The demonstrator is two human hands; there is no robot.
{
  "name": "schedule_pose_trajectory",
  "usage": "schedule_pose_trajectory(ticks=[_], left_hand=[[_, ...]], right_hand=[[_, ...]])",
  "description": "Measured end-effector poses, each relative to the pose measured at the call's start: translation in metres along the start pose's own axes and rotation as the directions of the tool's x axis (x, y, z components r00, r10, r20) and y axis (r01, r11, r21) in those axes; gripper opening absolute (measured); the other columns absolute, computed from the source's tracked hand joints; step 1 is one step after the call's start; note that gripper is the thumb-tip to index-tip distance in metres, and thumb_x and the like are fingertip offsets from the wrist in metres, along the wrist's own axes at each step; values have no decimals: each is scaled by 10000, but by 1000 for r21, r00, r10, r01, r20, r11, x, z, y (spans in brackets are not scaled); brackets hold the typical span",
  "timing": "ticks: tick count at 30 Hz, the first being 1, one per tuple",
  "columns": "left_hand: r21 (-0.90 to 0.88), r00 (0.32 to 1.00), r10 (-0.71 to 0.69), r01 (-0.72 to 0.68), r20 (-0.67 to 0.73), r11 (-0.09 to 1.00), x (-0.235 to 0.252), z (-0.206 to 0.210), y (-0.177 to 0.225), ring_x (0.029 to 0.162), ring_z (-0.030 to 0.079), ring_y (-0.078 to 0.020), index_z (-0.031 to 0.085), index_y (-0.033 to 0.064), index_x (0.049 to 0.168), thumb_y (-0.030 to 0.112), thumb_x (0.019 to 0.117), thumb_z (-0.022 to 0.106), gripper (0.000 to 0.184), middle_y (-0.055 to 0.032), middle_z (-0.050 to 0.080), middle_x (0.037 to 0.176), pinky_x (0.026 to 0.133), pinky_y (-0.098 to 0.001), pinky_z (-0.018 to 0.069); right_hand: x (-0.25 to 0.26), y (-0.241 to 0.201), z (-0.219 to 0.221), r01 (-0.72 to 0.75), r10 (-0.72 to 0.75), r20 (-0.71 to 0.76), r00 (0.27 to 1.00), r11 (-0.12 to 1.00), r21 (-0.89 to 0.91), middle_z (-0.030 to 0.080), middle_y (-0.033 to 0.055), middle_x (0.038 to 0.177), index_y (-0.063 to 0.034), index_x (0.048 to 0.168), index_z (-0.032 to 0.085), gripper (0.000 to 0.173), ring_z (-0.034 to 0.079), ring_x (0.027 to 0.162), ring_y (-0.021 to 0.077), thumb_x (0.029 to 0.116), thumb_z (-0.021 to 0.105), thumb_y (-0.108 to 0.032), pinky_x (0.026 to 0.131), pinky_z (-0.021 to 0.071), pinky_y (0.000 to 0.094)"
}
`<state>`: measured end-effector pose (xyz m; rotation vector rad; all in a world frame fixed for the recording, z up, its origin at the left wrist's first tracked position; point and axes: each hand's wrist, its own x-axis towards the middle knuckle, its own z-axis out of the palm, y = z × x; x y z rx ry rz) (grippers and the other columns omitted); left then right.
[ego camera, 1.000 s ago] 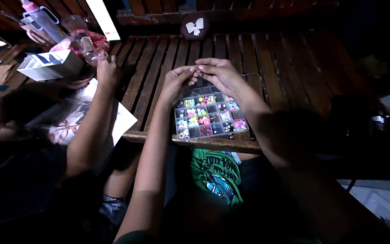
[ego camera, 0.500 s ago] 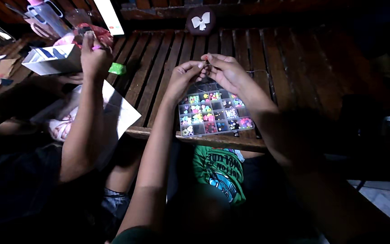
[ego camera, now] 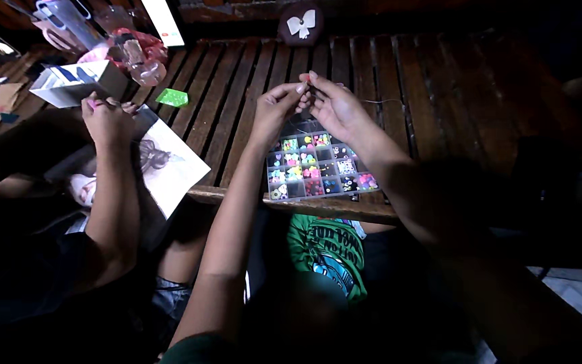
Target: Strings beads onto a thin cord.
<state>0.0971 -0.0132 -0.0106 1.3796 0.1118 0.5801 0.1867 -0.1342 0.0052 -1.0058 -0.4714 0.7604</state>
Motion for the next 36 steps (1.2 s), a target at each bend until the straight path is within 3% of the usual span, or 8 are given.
schedule_pose_trajectory(ticks=[36], left_hand=[[-9,1000,-6,6,-20,1000,0,1,1,754,666,-40,695,26,996,36,1021,581,117,22,702,834,734,-209,572]], right_hand=[[-1,-1,3,6,-6,-9,1000,1000,12,660,4,910,-14,1160,644,217,654,778,71,1087,488,-146,798,572,226]])
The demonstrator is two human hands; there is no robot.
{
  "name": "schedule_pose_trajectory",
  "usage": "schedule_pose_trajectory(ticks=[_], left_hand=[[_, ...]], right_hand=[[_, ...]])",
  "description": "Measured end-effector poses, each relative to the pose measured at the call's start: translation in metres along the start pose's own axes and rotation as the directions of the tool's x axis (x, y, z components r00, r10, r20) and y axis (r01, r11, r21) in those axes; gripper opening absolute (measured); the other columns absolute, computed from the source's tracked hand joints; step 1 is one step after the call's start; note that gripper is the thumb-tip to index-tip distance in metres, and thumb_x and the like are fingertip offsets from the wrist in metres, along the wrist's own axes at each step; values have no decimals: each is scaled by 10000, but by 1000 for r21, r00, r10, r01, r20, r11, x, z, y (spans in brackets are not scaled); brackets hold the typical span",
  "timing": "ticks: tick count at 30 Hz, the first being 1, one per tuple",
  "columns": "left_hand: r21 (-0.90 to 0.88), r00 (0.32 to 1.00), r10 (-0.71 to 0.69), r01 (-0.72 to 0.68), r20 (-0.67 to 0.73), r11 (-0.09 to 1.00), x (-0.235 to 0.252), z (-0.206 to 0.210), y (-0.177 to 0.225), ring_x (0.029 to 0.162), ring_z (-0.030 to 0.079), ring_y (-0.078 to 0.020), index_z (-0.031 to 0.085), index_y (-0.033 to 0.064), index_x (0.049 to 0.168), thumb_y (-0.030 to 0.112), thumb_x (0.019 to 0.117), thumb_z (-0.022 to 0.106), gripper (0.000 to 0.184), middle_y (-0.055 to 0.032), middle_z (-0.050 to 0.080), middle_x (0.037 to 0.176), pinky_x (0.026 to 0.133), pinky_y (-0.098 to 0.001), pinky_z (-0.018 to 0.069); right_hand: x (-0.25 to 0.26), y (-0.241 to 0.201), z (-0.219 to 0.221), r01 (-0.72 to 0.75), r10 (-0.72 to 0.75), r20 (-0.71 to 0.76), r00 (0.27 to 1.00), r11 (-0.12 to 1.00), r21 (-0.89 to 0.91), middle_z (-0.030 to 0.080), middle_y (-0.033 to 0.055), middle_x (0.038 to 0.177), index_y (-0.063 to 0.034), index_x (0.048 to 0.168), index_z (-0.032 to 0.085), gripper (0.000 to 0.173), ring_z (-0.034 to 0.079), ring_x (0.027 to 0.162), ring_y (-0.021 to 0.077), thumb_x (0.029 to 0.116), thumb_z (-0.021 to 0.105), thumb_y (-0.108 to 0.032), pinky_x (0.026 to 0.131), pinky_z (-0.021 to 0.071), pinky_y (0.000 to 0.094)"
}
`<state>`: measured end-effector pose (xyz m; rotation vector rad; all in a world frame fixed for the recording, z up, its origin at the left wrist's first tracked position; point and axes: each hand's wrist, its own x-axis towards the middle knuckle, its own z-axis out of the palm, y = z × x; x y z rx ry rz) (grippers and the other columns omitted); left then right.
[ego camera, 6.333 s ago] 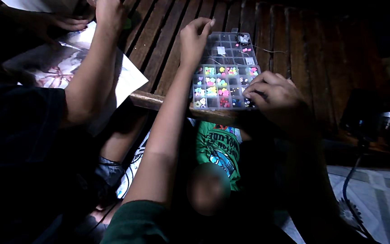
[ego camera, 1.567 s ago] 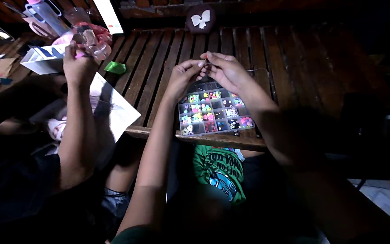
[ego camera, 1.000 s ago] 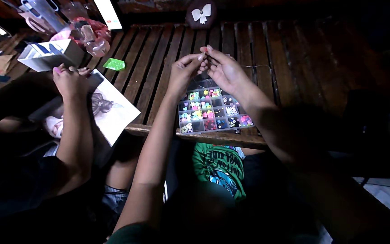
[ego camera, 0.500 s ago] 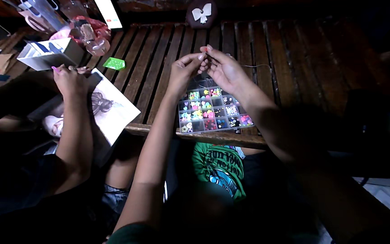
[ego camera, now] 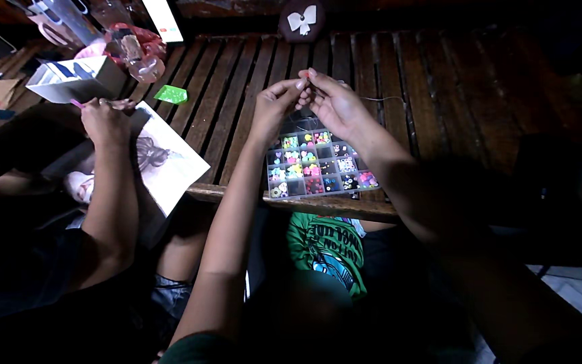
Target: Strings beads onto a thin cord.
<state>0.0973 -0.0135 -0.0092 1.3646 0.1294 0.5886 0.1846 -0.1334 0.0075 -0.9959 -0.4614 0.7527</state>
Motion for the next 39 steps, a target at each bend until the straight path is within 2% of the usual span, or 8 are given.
schedule_pose_trajectory(ticks=[16,39], left_hand=[[-8,1000,-3,3,2,1000,1,0,0,747,665,-48,692,22,995,42,1023,580,117,13,698,832,731,-212,575],[-15,1000,5,-5,5,1000,1,-1,-2,748,665,-47,693,27,990,46,1028,570,131,18,698,827,725,-215,575]], right_hand=[[0,0,0,10,-10,18,1000,1000,-14,655,4,924,-31,1183,629,241,654,790,75,1100,467,-189,801,571,234],[-2,-1,-1,1,-1,27,1000,1000,12,663,4,931,-27,1174,632,222,659,792,70,1093,480,-166,807,573,226]])
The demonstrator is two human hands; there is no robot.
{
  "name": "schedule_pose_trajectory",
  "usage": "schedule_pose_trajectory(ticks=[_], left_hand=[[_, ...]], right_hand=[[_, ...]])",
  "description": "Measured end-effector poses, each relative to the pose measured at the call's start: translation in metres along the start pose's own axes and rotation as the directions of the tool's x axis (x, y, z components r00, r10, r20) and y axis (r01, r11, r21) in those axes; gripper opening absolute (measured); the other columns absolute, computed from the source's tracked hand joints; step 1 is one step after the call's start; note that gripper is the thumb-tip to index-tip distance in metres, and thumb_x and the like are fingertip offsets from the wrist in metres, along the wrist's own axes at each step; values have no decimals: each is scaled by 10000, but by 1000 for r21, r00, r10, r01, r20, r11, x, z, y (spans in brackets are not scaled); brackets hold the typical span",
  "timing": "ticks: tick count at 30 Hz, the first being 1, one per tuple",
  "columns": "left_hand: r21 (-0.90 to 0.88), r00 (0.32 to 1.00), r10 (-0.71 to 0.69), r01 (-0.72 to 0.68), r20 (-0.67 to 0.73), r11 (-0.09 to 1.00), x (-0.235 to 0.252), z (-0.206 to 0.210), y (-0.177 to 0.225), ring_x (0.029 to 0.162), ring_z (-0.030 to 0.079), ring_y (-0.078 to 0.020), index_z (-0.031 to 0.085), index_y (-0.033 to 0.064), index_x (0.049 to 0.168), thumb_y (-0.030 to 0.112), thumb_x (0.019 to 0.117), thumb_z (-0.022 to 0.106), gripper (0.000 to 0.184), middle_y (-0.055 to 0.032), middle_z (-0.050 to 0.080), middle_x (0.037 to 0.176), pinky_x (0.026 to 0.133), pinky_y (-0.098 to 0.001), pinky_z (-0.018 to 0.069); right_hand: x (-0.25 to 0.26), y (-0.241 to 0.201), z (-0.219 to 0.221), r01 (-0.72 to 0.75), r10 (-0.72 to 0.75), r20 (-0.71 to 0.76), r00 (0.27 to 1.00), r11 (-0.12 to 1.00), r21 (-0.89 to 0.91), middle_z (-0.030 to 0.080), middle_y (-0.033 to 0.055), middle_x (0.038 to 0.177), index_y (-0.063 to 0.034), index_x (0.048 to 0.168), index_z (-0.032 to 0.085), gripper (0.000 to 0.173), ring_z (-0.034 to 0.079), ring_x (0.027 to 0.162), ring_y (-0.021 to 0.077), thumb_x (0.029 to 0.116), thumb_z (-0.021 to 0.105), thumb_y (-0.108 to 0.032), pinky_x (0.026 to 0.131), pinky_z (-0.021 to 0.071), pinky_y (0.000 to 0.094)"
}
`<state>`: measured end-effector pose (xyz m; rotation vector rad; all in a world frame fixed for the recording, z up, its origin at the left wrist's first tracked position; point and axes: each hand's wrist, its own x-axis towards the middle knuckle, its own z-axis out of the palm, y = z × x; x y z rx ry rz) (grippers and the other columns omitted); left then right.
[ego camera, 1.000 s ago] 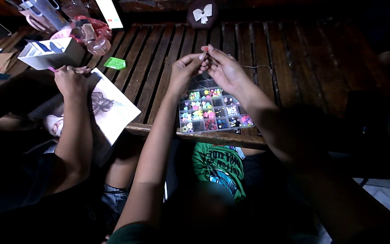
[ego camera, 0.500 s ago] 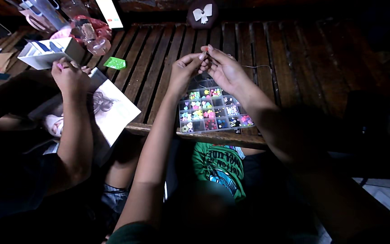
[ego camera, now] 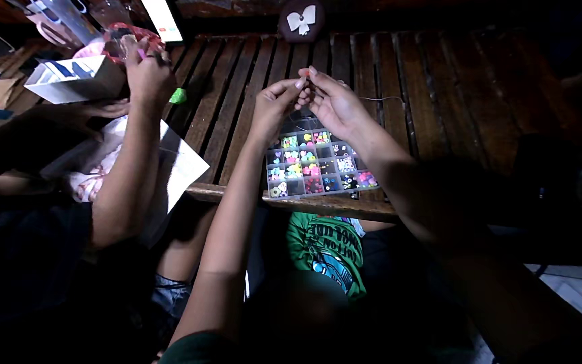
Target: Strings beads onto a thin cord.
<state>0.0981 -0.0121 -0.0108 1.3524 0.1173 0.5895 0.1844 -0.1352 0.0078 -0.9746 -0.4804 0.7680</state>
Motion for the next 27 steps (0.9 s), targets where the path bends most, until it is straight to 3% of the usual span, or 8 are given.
schedule_pose_trajectory(ticks=[27], left_hand=[[1,1000,-15,15,-3,1000,-1,1,1,745,669,-50,694,24,990,40,1025,576,124,15,699,825,725,-212,577]], right_hand=[[0,0,2,-4,4,-32,999,1000,-3,653,-4,916,-43,1160,637,210,649,770,65,1090,490,-176,779,569,219]])
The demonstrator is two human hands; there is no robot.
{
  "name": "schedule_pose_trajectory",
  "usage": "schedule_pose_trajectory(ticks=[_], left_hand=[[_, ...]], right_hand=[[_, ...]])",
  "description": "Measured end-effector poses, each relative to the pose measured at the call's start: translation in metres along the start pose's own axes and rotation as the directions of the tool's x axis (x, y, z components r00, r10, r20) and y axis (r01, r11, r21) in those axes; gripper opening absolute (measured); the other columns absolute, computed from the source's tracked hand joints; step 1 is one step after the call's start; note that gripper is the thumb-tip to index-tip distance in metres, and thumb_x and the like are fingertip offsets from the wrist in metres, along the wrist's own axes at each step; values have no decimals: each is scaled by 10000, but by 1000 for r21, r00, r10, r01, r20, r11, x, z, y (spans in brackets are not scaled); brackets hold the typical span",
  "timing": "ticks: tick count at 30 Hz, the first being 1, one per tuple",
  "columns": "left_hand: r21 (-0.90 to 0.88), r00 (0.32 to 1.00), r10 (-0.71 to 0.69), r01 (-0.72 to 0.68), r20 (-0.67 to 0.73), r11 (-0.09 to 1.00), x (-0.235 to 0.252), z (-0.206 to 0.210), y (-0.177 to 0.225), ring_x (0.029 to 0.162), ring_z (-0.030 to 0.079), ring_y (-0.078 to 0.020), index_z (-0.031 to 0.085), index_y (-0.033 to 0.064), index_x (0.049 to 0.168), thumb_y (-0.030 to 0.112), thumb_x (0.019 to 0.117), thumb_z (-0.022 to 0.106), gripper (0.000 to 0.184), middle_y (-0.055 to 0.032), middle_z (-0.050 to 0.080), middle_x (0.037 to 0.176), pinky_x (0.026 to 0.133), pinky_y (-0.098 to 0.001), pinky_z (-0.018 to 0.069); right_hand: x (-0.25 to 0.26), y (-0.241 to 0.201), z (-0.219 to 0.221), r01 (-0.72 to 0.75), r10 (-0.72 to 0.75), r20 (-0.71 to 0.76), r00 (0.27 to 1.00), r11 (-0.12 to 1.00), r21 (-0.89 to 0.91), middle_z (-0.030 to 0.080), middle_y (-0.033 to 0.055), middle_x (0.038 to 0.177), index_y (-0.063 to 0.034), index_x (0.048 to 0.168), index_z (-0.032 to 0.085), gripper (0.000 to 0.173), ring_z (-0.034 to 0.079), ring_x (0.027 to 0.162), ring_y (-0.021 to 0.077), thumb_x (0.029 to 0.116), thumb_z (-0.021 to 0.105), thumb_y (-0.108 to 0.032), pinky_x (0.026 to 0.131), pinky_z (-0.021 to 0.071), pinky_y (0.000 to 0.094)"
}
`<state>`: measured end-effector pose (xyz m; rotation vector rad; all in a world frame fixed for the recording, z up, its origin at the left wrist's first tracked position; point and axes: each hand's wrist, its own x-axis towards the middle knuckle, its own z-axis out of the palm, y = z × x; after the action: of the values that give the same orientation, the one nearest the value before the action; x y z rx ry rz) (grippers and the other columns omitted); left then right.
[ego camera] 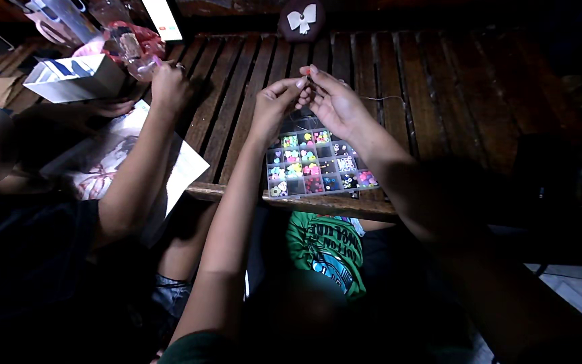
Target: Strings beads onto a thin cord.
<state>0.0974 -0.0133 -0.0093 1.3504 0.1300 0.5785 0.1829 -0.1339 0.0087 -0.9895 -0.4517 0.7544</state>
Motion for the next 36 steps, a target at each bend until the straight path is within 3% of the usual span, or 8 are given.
schedule_pose_trajectory(ticks=[36], left_hand=[[15,1000,3,-3,12,1000,0,-1,1,756,668,-43,693,34,1002,46,1024,582,114,26,699,835,732,-212,576]], right_hand=[[0,1,1,2,-2,3,1000,1000,0,653,2,926,-32,1154,634,201,647,768,67,1088,489,-155,778,568,215]])
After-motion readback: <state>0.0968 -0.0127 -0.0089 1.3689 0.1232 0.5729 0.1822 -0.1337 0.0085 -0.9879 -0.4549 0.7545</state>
